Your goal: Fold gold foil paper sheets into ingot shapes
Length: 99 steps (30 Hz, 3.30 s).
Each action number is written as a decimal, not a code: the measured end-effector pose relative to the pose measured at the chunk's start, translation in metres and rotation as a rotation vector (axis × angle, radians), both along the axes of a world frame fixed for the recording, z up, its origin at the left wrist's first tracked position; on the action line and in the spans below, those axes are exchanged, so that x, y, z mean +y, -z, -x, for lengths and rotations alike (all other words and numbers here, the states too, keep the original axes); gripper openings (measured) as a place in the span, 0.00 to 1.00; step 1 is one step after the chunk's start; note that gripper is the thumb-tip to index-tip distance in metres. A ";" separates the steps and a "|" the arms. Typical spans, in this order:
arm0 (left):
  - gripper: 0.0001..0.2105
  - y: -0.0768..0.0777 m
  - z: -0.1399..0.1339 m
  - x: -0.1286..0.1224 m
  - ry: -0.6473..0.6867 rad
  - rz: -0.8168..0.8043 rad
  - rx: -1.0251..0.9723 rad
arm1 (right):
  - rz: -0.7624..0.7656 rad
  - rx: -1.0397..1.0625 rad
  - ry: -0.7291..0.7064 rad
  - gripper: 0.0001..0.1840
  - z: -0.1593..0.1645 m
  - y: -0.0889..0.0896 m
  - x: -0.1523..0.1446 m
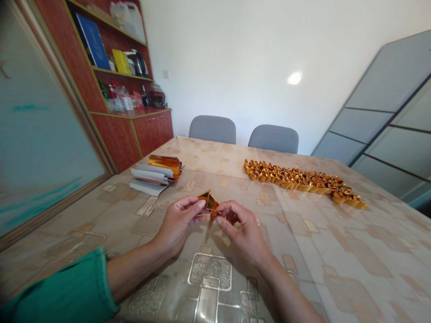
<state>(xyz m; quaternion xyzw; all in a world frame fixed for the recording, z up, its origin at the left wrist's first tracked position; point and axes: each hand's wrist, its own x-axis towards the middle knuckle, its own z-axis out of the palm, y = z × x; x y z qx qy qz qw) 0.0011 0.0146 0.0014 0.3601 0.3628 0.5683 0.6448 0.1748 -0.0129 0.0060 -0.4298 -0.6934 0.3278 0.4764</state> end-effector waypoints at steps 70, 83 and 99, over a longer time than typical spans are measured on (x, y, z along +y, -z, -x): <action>0.12 0.006 -0.007 -0.005 0.077 -0.063 0.062 | -0.176 -0.336 0.174 0.13 0.008 -0.006 -0.001; 0.11 0.009 -0.007 -0.004 0.093 -0.116 0.131 | -0.139 -0.284 0.149 0.16 0.008 -0.003 -0.001; 0.17 0.005 -0.010 -0.008 0.100 0.066 -0.061 | 0.001 0.030 0.121 0.11 0.008 0.005 0.002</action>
